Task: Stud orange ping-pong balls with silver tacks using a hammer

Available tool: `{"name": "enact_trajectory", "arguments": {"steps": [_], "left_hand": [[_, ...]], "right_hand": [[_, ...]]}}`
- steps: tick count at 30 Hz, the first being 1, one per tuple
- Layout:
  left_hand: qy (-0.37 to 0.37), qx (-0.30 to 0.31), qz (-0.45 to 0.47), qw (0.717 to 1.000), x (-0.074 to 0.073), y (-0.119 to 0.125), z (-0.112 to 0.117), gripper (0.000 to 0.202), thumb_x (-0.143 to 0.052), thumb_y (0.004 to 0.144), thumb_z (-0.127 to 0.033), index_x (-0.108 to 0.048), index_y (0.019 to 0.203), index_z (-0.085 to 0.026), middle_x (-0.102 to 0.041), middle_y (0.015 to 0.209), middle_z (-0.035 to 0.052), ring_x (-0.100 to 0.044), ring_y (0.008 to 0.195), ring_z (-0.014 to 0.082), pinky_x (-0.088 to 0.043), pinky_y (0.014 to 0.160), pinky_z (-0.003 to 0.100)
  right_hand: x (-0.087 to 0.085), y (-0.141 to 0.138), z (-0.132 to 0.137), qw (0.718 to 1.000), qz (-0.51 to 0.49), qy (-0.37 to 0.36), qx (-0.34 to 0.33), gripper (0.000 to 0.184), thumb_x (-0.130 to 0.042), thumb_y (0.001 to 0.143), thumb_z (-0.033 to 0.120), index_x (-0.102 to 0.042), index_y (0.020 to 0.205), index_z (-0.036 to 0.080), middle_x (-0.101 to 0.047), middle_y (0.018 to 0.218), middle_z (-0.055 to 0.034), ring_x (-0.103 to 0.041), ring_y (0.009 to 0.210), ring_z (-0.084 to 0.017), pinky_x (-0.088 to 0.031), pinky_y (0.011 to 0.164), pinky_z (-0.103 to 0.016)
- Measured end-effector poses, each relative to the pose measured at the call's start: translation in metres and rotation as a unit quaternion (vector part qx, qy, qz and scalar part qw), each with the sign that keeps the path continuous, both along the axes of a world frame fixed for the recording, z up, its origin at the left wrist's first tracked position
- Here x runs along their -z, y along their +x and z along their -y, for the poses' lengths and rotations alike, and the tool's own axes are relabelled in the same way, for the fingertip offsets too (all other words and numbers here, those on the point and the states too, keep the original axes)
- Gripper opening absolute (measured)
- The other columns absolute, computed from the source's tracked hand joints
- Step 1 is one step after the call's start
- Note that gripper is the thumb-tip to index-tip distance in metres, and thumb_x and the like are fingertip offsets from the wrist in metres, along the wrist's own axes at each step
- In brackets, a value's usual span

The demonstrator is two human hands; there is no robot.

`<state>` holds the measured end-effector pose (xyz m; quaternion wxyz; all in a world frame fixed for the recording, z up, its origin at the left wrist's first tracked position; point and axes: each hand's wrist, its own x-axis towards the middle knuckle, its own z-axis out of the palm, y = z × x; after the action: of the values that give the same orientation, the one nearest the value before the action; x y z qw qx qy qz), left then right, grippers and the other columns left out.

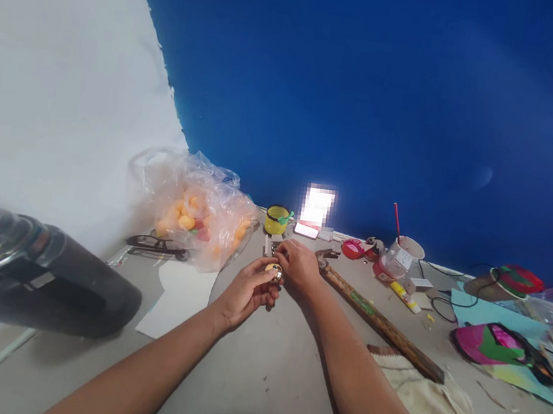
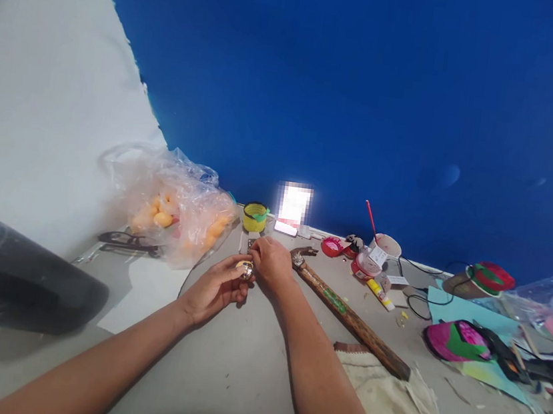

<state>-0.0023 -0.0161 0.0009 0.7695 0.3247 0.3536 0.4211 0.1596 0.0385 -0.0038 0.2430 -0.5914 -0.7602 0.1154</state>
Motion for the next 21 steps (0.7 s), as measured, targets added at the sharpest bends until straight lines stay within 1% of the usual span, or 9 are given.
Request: {"name": "enact_trajectory", "arguments": {"steps": [4, 7, 10, 12, 15, 17, 19, 21], "left_hand": [[0.005, -0.011, 0.002, 1.000, 0.002, 0.000, -0.001, 0.043, -0.081, 0.080, -0.034, -0.060, 0.113, -0.016, -0.067, 0.085, 0.0044, -0.061, 0.058, 0.0125, -0.049, 0.049, 0.025], [0.014, -0.016, 0.004, 1.000, 0.003, 0.000, -0.002, 0.040, -0.081, 0.080, -0.035, -0.060, 0.109, -0.016, -0.066, 0.086, 0.0039, -0.060, 0.057, 0.0117, -0.048, 0.048, 0.024], [0.021, -0.021, 0.002, 1.000, 0.003, 0.000, -0.002, 0.039, -0.081, 0.079, -0.037, -0.060, 0.103, -0.015, -0.067, 0.086, 0.0042, -0.060, 0.056, 0.0110, -0.048, 0.047, 0.024], [0.022, -0.021, 0.000, 1.000, 0.002, 0.000, -0.002, 0.038, -0.081, 0.079, -0.037, -0.060, 0.101, -0.016, -0.067, 0.086, 0.0044, -0.059, 0.056, 0.0108, -0.048, 0.047, 0.023], [0.017, -0.014, -0.008, 1.000, 0.000, 0.001, -0.001, 0.039, -0.081, 0.079, -0.037, -0.059, 0.102, -0.016, -0.068, 0.084, 0.0042, -0.060, 0.056, 0.0111, -0.047, 0.048, 0.023], [0.014, -0.004, -0.013, 1.000, -0.001, 0.001, 0.000, 0.039, -0.081, 0.079, -0.037, -0.058, 0.102, -0.016, -0.068, 0.083, 0.0045, -0.060, 0.056, 0.0114, -0.047, 0.049, 0.023], [0.014, 0.011, -0.016, 1.000, -0.001, 0.001, 0.000, 0.039, -0.082, 0.079, -0.038, -0.058, 0.101, -0.016, -0.069, 0.083, 0.0053, -0.061, 0.057, 0.0120, -0.048, 0.050, 0.024], [0.012, 0.027, -0.018, 0.999, -0.001, 0.000, 0.000, 0.039, -0.082, 0.078, -0.037, -0.058, 0.101, -0.016, -0.070, 0.083, 0.0059, -0.061, 0.057, 0.0123, -0.048, 0.051, 0.024]], "right_hand": [[-0.006, -0.001, 0.002, 0.999, 0.028, -0.023, -0.029, 0.012, -0.060, 0.095, 0.024, -0.072, 0.091, 0.022, -0.072, 0.095, -0.0029, -0.062, 0.085, -0.018, -0.035, 0.069, -0.028], [-0.013, -0.003, 0.003, 0.997, 0.056, -0.033, -0.048, 0.016, -0.059, 0.097, 0.026, -0.073, 0.092, 0.023, -0.072, 0.097, -0.0043, -0.062, 0.087, -0.018, -0.036, 0.068, -0.028], [-0.018, -0.003, 0.005, 0.997, 0.054, -0.025, -0.042, 0.019, -0.058, 0.098, 0.028, -0.074, 0.090, 0.022, -0.072, 0.097, -0.0055, -0.062, 0.088, -0.019, -0.038, 0.070, -0.028], [-0.019, -0.002, 0.004, 0.999, 0.029, -0.017, -0.031, 0.019, -0.058, 0.098, 0.028, -0.074, 0.088, 0.022, -0.072, 0.094, -0.0052, -0.062, 0.087, -0.018, -0.039, 0.072, -0.028], [-0.016, 0.001, 0.003, 0.999, -0.039, -0.011, -0.016, 0.013, -0.062, 0.094, 0.025, -0.073, 0.086, 0.022, -0.072, 0.091, -0.0031, -0.062, 0.083, -0.017, -0.039, 0.072, -0.027], [-0.014, 0.002, 0.001, 0.994, -0.105, -0.022, -0.011, 0.009, -0.065, 0.089, 0.024, -0.071, 0.082, 0.021, -0.072, 0.084, -0.0008, -0.061, 0.077, -0.015, -0.040, 0.070, -0.027], [-0.017, 0.001, 0.001, 0.978, -0.203, -0.052, -0.015, 0.006, -0.069, 0.082, 0.024, -0.070, 0.078, 0.020, -0.069, 0.076, 0.0012, -0.059, 0.070, -0.014, -0.041, 0.067, -0.026], [-0.025, 0.000, 0.003, 0.944, -0.319, -0.083, -0.031, 0.010, -0.074, 0.077, 0.028, -0.069, 0.076, 0.019, -0.067, 0.071, 0.0022, -0.058, 0.066, -0.013, -0.043, 0.064, -0.026]]}}
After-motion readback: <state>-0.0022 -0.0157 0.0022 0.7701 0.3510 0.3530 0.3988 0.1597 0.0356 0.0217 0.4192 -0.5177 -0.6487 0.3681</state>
